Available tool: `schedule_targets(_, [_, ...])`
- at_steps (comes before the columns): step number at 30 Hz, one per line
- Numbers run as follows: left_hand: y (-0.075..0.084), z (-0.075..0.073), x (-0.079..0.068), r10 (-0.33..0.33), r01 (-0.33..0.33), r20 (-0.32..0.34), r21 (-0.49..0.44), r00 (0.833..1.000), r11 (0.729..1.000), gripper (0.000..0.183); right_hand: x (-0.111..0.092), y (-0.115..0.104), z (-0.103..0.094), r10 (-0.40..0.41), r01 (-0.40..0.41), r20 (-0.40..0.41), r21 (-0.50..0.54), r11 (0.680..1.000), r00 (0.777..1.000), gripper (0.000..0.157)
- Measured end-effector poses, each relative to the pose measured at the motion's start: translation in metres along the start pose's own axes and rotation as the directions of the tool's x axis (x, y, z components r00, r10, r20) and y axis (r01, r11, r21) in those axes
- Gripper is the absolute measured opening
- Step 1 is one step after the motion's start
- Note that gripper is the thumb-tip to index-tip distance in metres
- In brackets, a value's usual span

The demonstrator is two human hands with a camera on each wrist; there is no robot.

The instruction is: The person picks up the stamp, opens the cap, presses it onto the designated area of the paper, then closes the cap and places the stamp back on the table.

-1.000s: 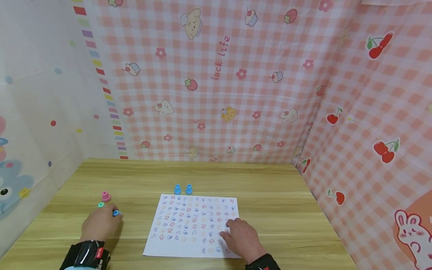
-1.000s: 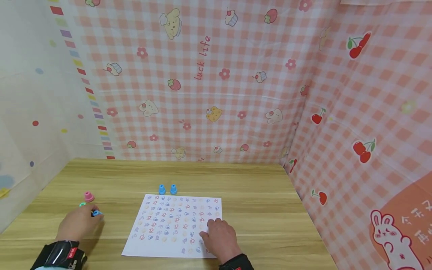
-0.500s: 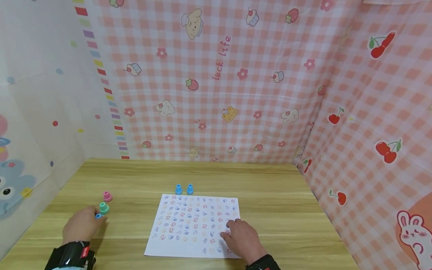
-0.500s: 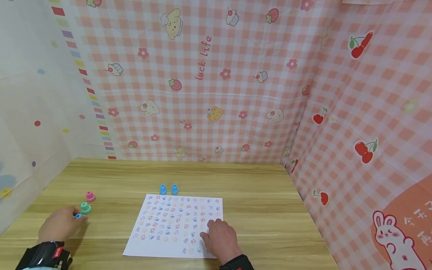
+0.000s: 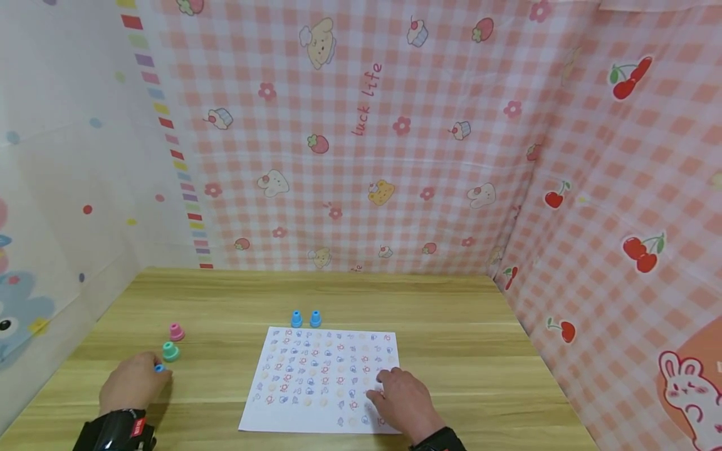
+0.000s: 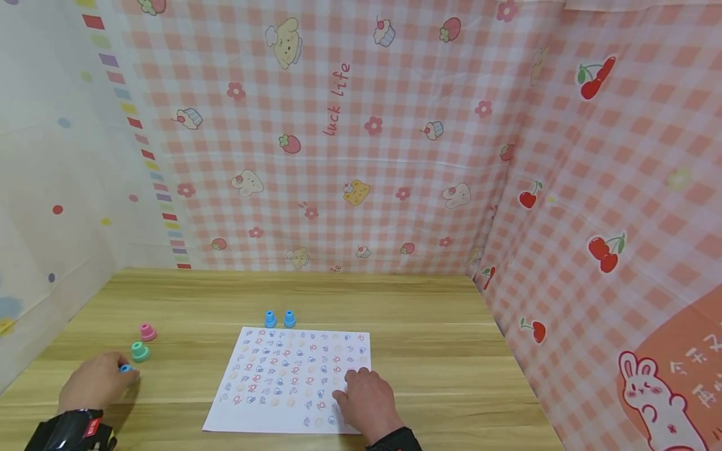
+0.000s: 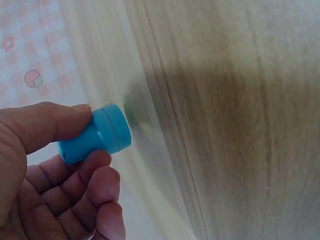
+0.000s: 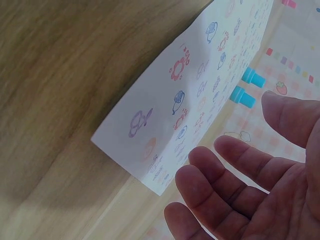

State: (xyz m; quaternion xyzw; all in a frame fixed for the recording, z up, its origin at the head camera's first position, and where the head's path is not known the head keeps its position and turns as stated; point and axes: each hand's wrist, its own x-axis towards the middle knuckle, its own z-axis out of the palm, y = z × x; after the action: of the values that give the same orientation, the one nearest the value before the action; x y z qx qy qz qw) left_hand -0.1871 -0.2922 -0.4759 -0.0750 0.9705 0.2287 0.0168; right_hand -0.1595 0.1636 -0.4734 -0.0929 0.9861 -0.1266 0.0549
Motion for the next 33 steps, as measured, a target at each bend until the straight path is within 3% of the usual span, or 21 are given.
schedule_targets(8, [-0.003, 0.004, 0.000, -0.050, 0.050, 0.038, -0.003, 0.998, 0.999, 0.021, 0.000, -0.001, 0.000, 0.010, -0.010, 0.012, 0.012, 1.000, 1.000, 0.036])
schedule_targets(13, [-0.002, 0.002, 0.002, -0.112, 0.106, 0.100, 0.059, 0.989, 0.993, 0.055, -0.001, -0.002, 0.000, 0.008, -0.008, 0.008, 0.006, 1.000, 1.000, 0.036])
schedule_targets(17, [0.002, -0.002, -0.001, -0.136, 0.132, 0.053, 0.071, 0.989, 0.989, 0.078, -0.001, -0.002, 0.000, 0.008, -0.008, 0.001, 0.009, 1.000, 1.000, 0.036])
schedule_targets(20, [0.007, -0.005, -0.004, -0.100, 0.101, -0.024, 0.027, 0.995, 0.995, 0.075, -0.001, -0.002, 0.000, 0.014, -0.014, 0.002, 0.010, 1.000, 1.000, 0.036])
schedule_targets(25, [0.023, -0.007, -0.005, -0.013, 0.016, -0.110, 0.027, 0.994, 1.000, 0.053, -0.001, -0.003, 0.000, 0.022, -0.022, 0.006, 0.007, 1.000, 1.000, 0.036])
schedule_targets(28, [0.036, -0.005, -0.004, 0.026, -0.021, -0.125, 0.042, 0.992, 0.999, 0.045, -0.001, -0.002, 0.000, 0.015, -0.015, 0.000, 0.008, 1.000, 1.000, 0.036])
schedule_targets(33, [0.056, 0.004, -0.003, 0.095, -0.091, -0.081, 0.045, 0.992, 0.995, 0.042, -0.001, -0.002, 0.001, -0.002, 0.002, -0.016, 0.001, 1.000, 1.000, 0.035])
